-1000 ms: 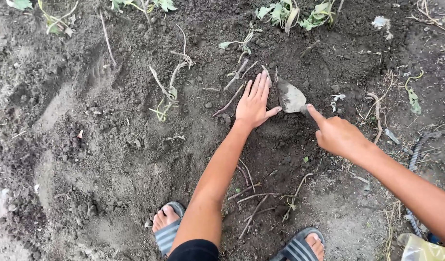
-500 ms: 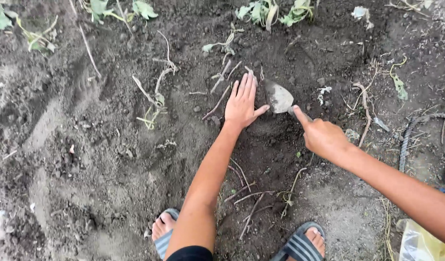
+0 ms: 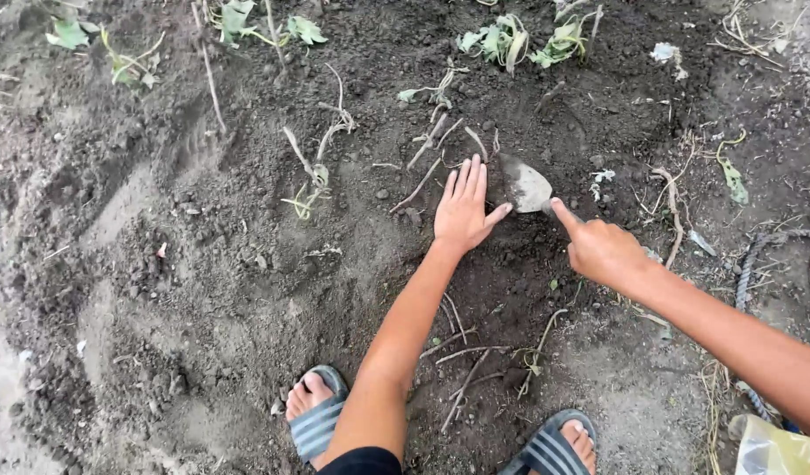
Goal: Planting plant cuttings into the soil using a hand trowel to dig small holes.
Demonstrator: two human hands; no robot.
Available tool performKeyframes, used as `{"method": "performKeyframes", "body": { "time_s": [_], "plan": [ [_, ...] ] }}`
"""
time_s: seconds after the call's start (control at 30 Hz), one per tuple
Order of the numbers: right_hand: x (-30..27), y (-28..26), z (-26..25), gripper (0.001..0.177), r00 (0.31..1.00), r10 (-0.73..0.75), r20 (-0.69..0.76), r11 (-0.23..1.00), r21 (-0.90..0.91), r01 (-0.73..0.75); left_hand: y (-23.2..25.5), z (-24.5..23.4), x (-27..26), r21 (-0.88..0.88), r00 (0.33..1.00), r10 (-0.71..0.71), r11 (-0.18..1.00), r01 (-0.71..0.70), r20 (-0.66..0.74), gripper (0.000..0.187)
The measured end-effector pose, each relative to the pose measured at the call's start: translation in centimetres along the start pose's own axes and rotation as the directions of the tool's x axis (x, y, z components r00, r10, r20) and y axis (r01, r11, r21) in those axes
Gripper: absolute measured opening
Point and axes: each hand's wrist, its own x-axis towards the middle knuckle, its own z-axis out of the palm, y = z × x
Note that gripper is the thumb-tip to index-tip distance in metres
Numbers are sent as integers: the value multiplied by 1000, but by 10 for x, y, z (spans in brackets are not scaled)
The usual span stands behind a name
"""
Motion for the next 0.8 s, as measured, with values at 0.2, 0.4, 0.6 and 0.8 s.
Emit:
{"method": "performKeyframes", "body": {
  "time_s": [0.2,0.4,0.6,0.8],
  "plan": [
    [6,8,16,72,1000,11,-10,999,-47,-12,3,11,0,-31,998,-39,999,41,55,101],
    [-12,6,10,73,999,24,-21,998,-63,-26,10,8,-13,-206,990,-42,976,70,134,106],
    [-37,-7,-8,81,988,144,60,989,-49,-141,16,1,-69,-367,972,172,924,-105,157,88],
    [-40,21,19,82,994,107,23,984,-143,-103,-16,-47,-127,58,610,650,661,-748,453,67]
  ]
}}
